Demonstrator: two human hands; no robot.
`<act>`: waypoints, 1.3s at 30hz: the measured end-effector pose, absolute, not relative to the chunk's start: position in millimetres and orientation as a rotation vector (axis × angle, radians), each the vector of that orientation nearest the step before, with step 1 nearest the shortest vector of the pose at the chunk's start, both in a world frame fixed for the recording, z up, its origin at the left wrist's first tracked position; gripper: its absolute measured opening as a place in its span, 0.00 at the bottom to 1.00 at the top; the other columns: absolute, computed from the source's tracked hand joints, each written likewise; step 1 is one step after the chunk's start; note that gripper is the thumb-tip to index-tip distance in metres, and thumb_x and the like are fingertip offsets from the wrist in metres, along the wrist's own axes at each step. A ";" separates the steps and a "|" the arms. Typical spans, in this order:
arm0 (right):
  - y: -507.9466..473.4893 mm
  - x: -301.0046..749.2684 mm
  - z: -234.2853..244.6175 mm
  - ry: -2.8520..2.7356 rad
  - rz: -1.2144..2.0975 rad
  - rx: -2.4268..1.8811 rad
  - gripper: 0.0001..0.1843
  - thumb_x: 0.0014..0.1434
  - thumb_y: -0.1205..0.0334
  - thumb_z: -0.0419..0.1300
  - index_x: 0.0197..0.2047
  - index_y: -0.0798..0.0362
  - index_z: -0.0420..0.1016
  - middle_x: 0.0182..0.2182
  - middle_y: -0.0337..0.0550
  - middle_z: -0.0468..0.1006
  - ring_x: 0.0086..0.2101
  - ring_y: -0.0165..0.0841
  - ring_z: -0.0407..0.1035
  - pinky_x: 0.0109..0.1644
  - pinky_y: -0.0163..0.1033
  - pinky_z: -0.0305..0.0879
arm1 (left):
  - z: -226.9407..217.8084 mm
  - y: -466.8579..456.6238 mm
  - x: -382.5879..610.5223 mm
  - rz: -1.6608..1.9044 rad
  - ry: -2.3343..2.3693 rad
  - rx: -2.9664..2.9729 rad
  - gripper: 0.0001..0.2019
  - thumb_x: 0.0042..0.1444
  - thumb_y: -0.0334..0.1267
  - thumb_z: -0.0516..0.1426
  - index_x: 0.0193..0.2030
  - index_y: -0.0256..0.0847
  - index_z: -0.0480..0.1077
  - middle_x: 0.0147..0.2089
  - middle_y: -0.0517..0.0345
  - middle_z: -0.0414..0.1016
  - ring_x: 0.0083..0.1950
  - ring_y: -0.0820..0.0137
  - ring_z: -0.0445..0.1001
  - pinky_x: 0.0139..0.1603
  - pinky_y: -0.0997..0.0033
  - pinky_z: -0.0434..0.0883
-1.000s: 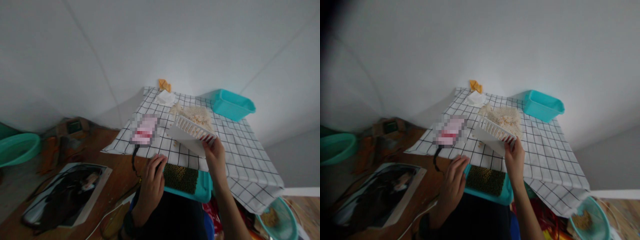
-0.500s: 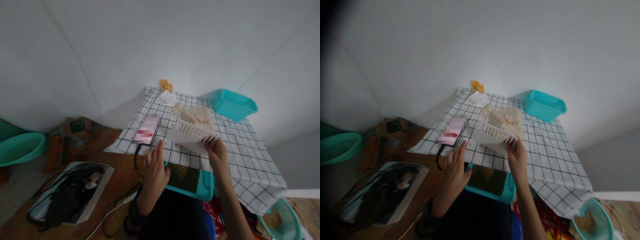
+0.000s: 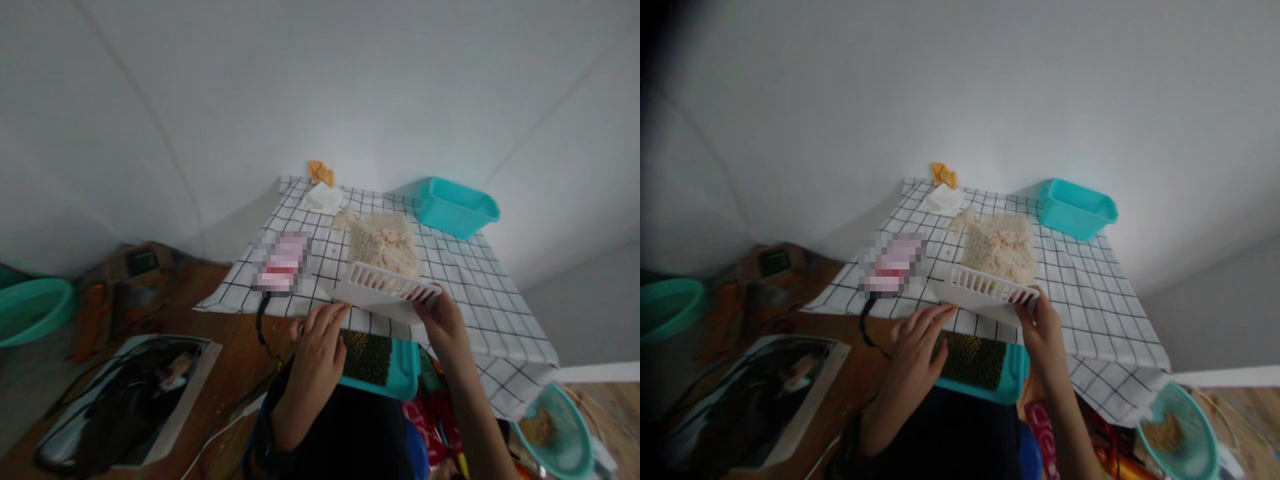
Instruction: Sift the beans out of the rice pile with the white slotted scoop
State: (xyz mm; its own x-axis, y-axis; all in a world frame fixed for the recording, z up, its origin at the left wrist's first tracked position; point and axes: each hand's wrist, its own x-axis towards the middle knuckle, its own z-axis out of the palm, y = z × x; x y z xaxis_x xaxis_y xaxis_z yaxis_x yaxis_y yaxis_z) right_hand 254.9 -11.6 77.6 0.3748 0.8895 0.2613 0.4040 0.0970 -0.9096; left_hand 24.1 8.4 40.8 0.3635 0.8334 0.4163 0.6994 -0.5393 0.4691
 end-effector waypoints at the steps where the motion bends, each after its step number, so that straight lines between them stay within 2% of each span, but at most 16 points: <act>1: -13.7 256.6 77.4 -1.217 0.537 -1.506 0.10 0.61 0.54 0.62 0.44 0.49 0.74 0.37 0.43 0.80 0.40 0.39 0.75 0.45 0.44 0.71 | 41.0 9.1 24.4 0.926 1.342 2.413 0.26 0.57 0.20 0.52 0.61 0.45 0.68 0.62 0.51 0.78 0.61 0.56 0.73 0.58 0.48 0.63; 9: -32.6 267.5 70.5 -1.139 0.475 -1.519 0.12 0.62 0.50 0.63 0.42 0.50 0.76 0.36 0.45 0.81 0.39 0.41 0.76 0.43 0.44 0.73 | 41.8 13.8 30.0 0.971 1.035 2.513 0.24 0.57 0.18 0.49 0.56 0.41 0.70 0.57 0.48 0.79 0.61 0.61 0.76 0.61 0.50 0.69; 16: -57.4 276.7 67.0 -1.083 0.451 -1.545 0.13 0.60 0.49 0.64 0.41 0.50 0.78 0.35 0.45 0.82 0.37 0.39 0.77 0.41 0.41 0.74 | 37.9 3.8 34.2 1.023 0.774 2.437 0.25 0.56 0.16 0.49 0.53 0.43 0.73 0.53 0.54 0.80 0.62 0.64 0.75 0.63 0.55 0.74; 18: -64.3 279.7 63.7 -1.071 0.449 -1.546 0.14 0.60 0.48 0.64 0.41 0.50 0.79 0.36 0.45 0.82 0.38 0.40 0.77 0.41 0.41 0.74 | 35.5 -0.6 29.6 1.037 0.732 2.418 0.25 0.56 0.16 0.48 0.51 0.44 0.75 0.51 0.55 0.81 0.60 0.65 0.76 0.61 0.58 0.76; 21: -73.6 285.7 55.4 -1.029 0.441 -1.537 0.15 0.57 0.47 0.66 0.40 0.50 0.80 0.36 0.46 0.83 0.38 0.42 0.78 0.42 0.43 0.75 | 28.3 -7.3 19.0 1.022 0.790 2.388 0.25 0.54 0.16 0.49 0.48 0.45 0.76 0.46 0.56 0.83 0.50 0.66 0.81 0.52 0.64 0.80; 24: -81.3 292.5 46.5 -0.873 0.394 -1.497 0.18 0.53 0.47 0.69 0.40 0.50 0.80 0.38 0.47 0.84 0.40 0.44 0.78 0.46 0.45 0.75 | 18.9 -13.5 8.4 0.992 0.935 2.361 0.24 0.51 0.17 0.49 0.44 0.45 0.77 0.41 0.57 0.83 0.43 0.66 0.82 0.46 0.65 0.82; 29: -88.1 300.9 38.5 -0.629 0.367 -1.431 0.18 0.53 0.50 0.70 0.43 0.50 0.78 0.41 0.46 0.82 0.43 0.43 0.76 0.52 0.48 0.70 | 14.7 -21.4 0.1 0.958 0.873 2.438 0.22 0.51 0.17 0.50 0.43 0.46 0.77 0.38 0.59 0.82 0.40 0.66 0.81 0.42 0.65 0.80; 35: -98.0 305.5 40.2 -0.481 0.263 -1.361 0.15 0.53 0.52 0.70 0.40 0.49 0.75 0.42 0.42 0.77 0.46 0.41 0.72 0.60 0.50 0.61 | 8.8 -23.8 -4.4 0.929 0.724 2.509 0.12 0.56 0.26 0.59 0.43 0.47 0.76 0.36 0.61 0.81 0.37 0.66 0.79 0.41 0.66 0.75; 39: -114.2 308.0 41.3 -0.457 0.197 -1.447 0.15 0.52 0.51 0.69 0.40 0.48 0.74 0.41 0.41 0.77 0.46 0.42 0.71 0.59 0.50 0.60 | -11.2 -27.2 -7.0 0.990 0.745 2.487 0.09 0.62 0.29 0.56 0.41 0.47 0.75 0.34 0.60 0.79 0.36 0.65 0.75 0.41 0.63 0.72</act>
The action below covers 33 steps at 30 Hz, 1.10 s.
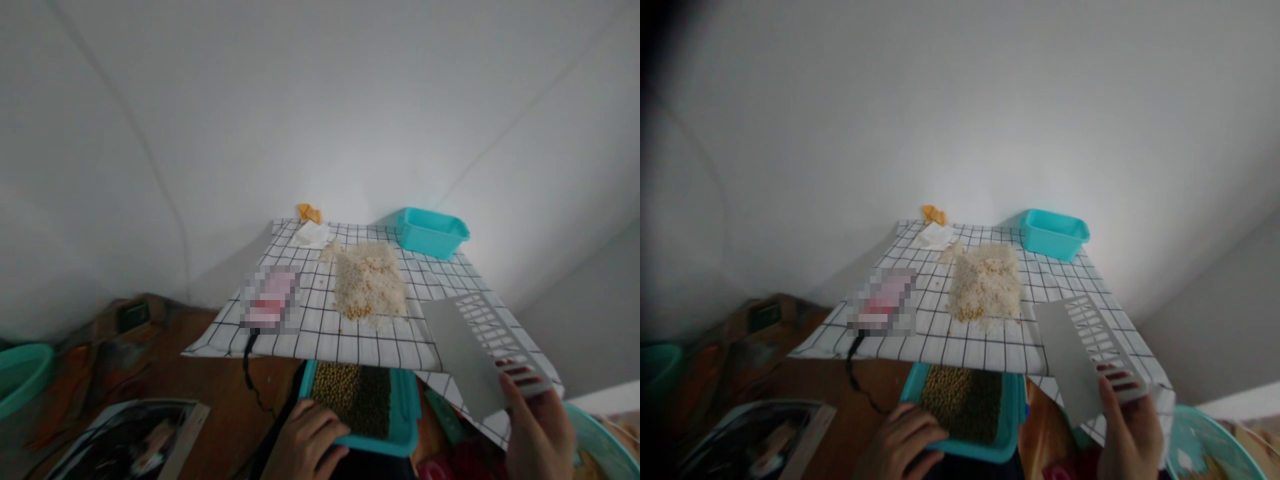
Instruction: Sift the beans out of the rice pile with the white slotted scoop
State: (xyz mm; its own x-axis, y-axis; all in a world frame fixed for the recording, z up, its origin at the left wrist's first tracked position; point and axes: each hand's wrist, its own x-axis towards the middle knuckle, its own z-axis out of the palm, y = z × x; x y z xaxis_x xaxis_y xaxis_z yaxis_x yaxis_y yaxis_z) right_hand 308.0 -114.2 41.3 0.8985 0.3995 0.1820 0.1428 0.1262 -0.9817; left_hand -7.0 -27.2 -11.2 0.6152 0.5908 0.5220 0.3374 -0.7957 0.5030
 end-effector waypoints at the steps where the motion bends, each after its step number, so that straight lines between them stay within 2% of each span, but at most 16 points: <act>1: -118.2 308.6 41.0 -0.467 0.177 -1.475 0.15 0.52 0.51 0.69 0.40 0.48 0.74 0.41 0.42 0.77 0.46 0.43 0.71 0.58 0.49 0.61 | -15.2 -28.7 -7.5 0.991 0.752 2.482 0.09 0.63 0.30 0.55 0.41 0.47 0.75 0.34 0.60 0.79 0.37 0.64 0.75 0.41 0.63 0.71; 5: -126.5 310.6 38.5 -0.515 0.130 -1.568 0.18 0.53 0.48 0.69 0.43 0.49 0.76 0.43 0.44 0.79 0.46 0.43 0.71 0.56 0.47 0.62 | -19.1 -34.6 -9.3 0.953 0.743 2.474 0.09 0.66 0.32 0.53 0.43 0.47 0.75 0.36 0.59 0.79 0.38 0.64 0.74 0.42 0.62 0.70; 9: -123.5 314.2 36.5 -0.533 0.169 -1.478 0.22 0.51 0.49 0.70 0.46 0.50 0.75 0.42 0.44 0.80 0.45 0.41 0.72 0.53 0.44 0.63 | -14.8 -38.4 -8.6 0.952 0.751 2.467 0.09 0.69 0.35 0.53 0.44 0.48 0.75 0.37 0.60 0.79 0.39 0.65 0.75 0.44 0.62 0.70; 14: -120.1 320.4 35.3 -0.569 0.169 -1.512 0.21 0.54 0.48 0.69 0.46 0.51 0.76 0.39 0.42 0.80 0.42 0.39 0.71 0.50 0.43 0.64 | -7.2 -44.9 -2.7 1.029 0.765 2.459 0.12 0.72 0.38 0.50 0.43 0.48 0.75 0.36 0.62 0.80 0.38 0.67 0.77 0.47 0.61 0.71; 20: -118.6 316.7 36.1 -0.629 0.203 -1.481 0.19 0.55 0.49 0.70 0.46 0.50 0.76 0.43 0.42 0.80 0.42 0.38 0.72 0.50 0.42 0.64 | 19.9 -50.2 3.7 1.117 0.773 2.535 0.13 0.72 0.43 0.50 0.43 0.47 0.74 0.35 0.63 0.81 0.35 0.69 0.79 0.40 0.66 0.74; 28: -127.7 312.0 28.2 -0.552 0.202 -1.448 0.20 0.53 0.50 0.71 0.45 0.51 0.78 0.40 0.44 0.82 0.44 0.40 0.73 0.54 0.45 0.64 | -12.8 -66.6 1.6 1.195 0.806 2.502 0.16 0.73 0.41 0.47 0.39 0.47 0.75 0.32 0.63 0.79 0.33 0.69 0.76 0.42 0.64 0.72; 33: -132.8 304.0 30.2 -0.542 0.198 -1.457 0.19 0.53 0.50 0.71 0.44 0.51 0.78 0.41 0.44 0.81 0.42 0.39 0.73 0.50 0.43 0.64 | -3.2 -71.5 -3.9 1.143 0.799 2.547 0.16 0.73 0.40 0.47 0.38 0.46 0.74 0.30 0.64 0.79 0.31 0.70 0.76 0.40 0.66 0.73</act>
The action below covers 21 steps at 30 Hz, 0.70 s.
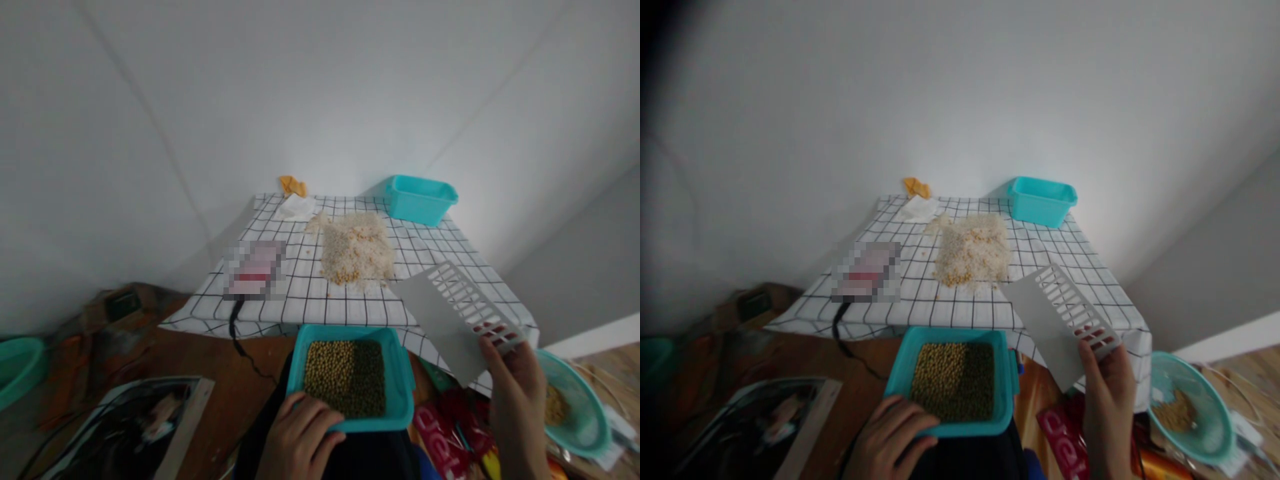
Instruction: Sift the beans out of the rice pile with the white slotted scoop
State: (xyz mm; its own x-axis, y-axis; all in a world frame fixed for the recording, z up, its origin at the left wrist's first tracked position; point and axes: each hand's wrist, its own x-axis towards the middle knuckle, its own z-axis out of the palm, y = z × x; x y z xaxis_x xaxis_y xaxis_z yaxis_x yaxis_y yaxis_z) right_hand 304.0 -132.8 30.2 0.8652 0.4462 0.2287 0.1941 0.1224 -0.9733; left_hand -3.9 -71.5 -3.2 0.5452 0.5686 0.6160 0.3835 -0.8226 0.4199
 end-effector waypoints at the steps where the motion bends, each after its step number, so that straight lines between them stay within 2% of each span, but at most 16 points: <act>1: -132.9 300.6 31.4 -0.549 0.197 -1.461 0.18 0.54 0.50 0.71 0.44 0.51 0.78 0.41 0.44 0.81 0.42 0.38 0.73 0.50 0.43 0.64 | 1.2 -72.1 -4.9 1.115 0.800 2.563 0.16 0.73 0.41 0.48 0.38 0.46 0.74 0.30 0.64 0.79 0.31 0.70 0.77 0.39 0.66 0.73; 9: -134.1 289.2 40.5 -0.584 0.126 -1.511 0.18 0.55 0.49 0.68 0.43 0.52 0.76 0.38 0.44 0.80 0.39 0.38 0.72 0.45 0.43 0.65 | 7.3 -75.1 -6.2 1.123 0.827 2.587 0.18 0.74 0.42 0.46 0.36 0.46 0.73 0.29 0.65 0.79 0.31 0.70 0.78 0.38 0.67 0.74; 21: -113.6 297.3 53.5 -0.632 0.236 -1.478 0.17 0.54 0.51 0.70 0.44 0.49 0.78 0.40 0.44 0.82 0.42 0.39 0.74 0.49 0.43 0.66 | 0.2 -62.7 -6.0 1.092 0.777 2.555 0.14 0.72 0.39 0.50 0.38 0.46 0.74 0.30 0.64 0.79 0.32 0.70 0.77 0.37 0.69 0.75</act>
